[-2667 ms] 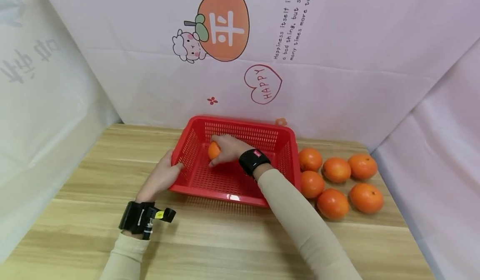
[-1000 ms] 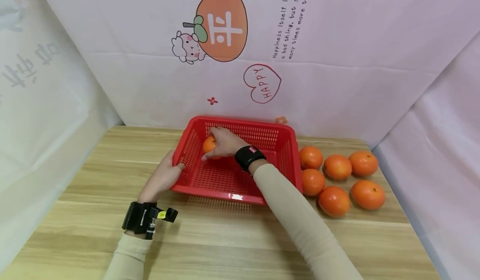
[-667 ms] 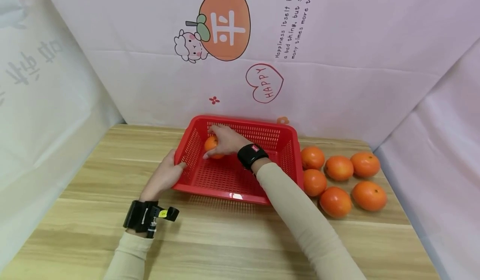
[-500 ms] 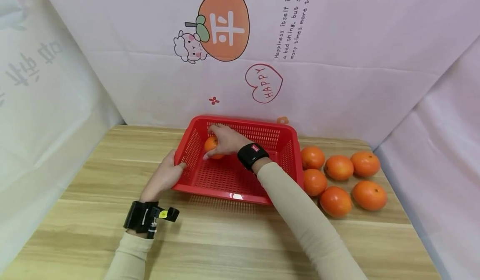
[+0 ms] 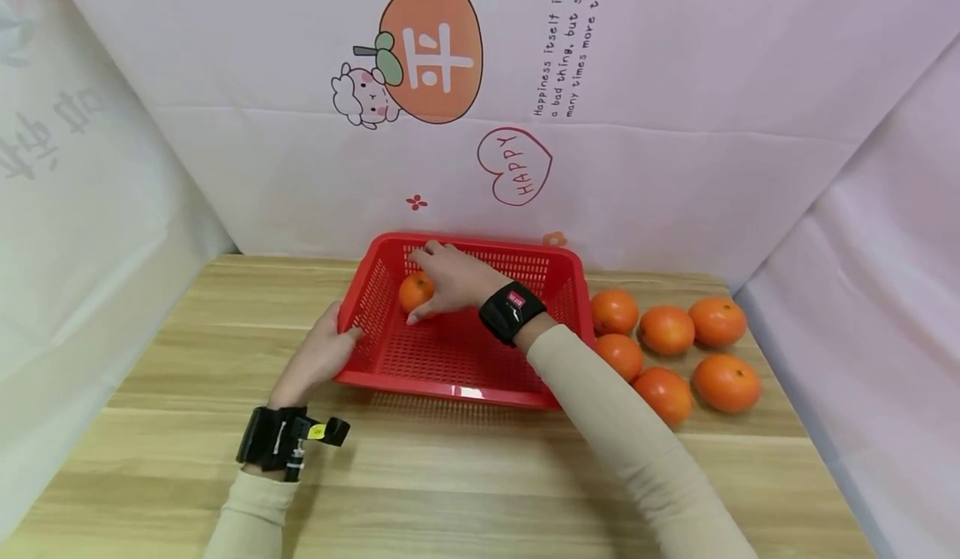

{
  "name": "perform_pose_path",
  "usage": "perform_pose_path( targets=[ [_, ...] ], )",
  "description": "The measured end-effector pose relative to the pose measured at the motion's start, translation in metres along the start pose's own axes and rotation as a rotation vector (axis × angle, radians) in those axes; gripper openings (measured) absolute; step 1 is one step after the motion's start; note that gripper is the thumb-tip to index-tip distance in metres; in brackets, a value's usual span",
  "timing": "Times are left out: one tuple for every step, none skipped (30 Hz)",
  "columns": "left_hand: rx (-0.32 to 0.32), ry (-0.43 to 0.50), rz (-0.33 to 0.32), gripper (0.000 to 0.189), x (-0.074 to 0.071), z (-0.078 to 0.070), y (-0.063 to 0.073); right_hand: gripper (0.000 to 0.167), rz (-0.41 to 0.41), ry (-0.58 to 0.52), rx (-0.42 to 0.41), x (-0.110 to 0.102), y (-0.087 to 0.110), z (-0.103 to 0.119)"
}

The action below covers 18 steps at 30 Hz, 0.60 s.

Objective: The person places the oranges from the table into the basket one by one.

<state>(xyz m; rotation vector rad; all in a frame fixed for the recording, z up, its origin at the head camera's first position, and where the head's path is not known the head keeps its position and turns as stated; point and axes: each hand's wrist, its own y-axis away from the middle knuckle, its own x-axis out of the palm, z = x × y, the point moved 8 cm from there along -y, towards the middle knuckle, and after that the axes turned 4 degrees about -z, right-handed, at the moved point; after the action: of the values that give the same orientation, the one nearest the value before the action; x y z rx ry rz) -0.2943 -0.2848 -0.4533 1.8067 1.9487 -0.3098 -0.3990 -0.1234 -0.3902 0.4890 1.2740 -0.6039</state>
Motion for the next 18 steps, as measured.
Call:
perform_pose_path(
  targets=[
    [0.001, 0.003, 0.002, 0.055, 0.000, 0.000, 0.000, 0.108, 0.002, 0.005, 0.003, -0.001, 0.001, 0.000],
    [0.002, 0.005, 0.003, 0.055, 0.000, 0.000, 0.000, 0.107, 0.004, 0.011, 0.005, -0.002, 0.002, 0.000],
    [0.003, 0.007, 0.003, 0.055, 0.000, 0.000, 0.000, 0.107, 0.005, 0.019, 0.008, -0.002, 0.003, 0.000],
    [0.004, 0.008, 0.003, 0.055, 0.000, 0.000, 0.000, 0.107, 0.006, 0.025, 0.009, -0.003, 0.004, 0.000],
    [0.005, 0.008, 0.001, 0.054, 0.000, 0.000, 0.000, 0.107, 0.004, 0.029, 0.009, -0.003, 0.005, 0.000],
    [0.005, 0.008, 0.001, 0.054, 0.000, 0.001, 0.000, 0.107, 0.000, 0.031, 0.007, -0.003, 0.006, 0.000],
    [0.004, 0.009, 0.001, 0.055, 0.000, 0.001, 0.000, 0.106, -0.004, 0.033, 0.004, -0.004, 0.007, -0.001],
    [0.003, 0.007, -0.001, 0.055, 0.000, 0.001, 0.000, 0.106, -0.008, 0.038, 0.001, -0.005, 0.009, -0.001],
    [0.003, 0.007, -0.001, 0.055, 0.000, 0.001, 0.001, 0.106, -0.011, 0.044, -0.003, -0.006, 0.010, -0.001],
    [0.002, 0.008, -0.001, 0.056, 0.000, 0.001, 0.001, 0.106, -0.014, 0.046, -0.008, -0.007, 0.012, 0.000],
    [0.000, 0.009, 0.001, 0.057, 0.001, 0.001, 0.001, 0.106, -0.016, 0.053, -0.013, -0.009, 0.014, 0.000],
    [-0.001, 0.010, 0.002, 0.057, 0.001, 0.001, 0.001, 0.105, -0.017, 0.057, -0.016, -0.011, 0.016, 0.001],
    [-0.002, 0.011, 0.003, 0.057, 0.001, 0.001, 0.001, 0.105, -0.019, 0.065, -0.021, -0.013, 0.019, 0.001],
    [-0.001, 0.014, 0.005, 0.058, 0.002, 0.001, 0.001, 0.105, -0.018, 0.070, -0.025, -0.015, 0.021, 0.002],
    [0.000, 0.019, 0.006, 0.058, 0.002, 0.000, 0.001, 0.105, -0.017, 0.074, -0.027, -0.018, 0.024, 0.003],
    [0.001, 0.023, 0.007, 0.058, 0.002, 0.000, 0.002, 0.104, -0.015, 0.078, -0.031, -0.020, 0.027, 0.004],
    [0.002, 0.027, 0.006, 0.057, 0.001, 0.000, 0.002, 0.104, -0.015, 0.084, -0.034, -0.023, 0.030, 0.006],
    [0.004, 0.029, 0.005, 0.057, 0.001, 0.000, 0.002, 0.104, -0.015, 0.088, -0.038, -0.025, 0.032, 0.007]
  ],
)
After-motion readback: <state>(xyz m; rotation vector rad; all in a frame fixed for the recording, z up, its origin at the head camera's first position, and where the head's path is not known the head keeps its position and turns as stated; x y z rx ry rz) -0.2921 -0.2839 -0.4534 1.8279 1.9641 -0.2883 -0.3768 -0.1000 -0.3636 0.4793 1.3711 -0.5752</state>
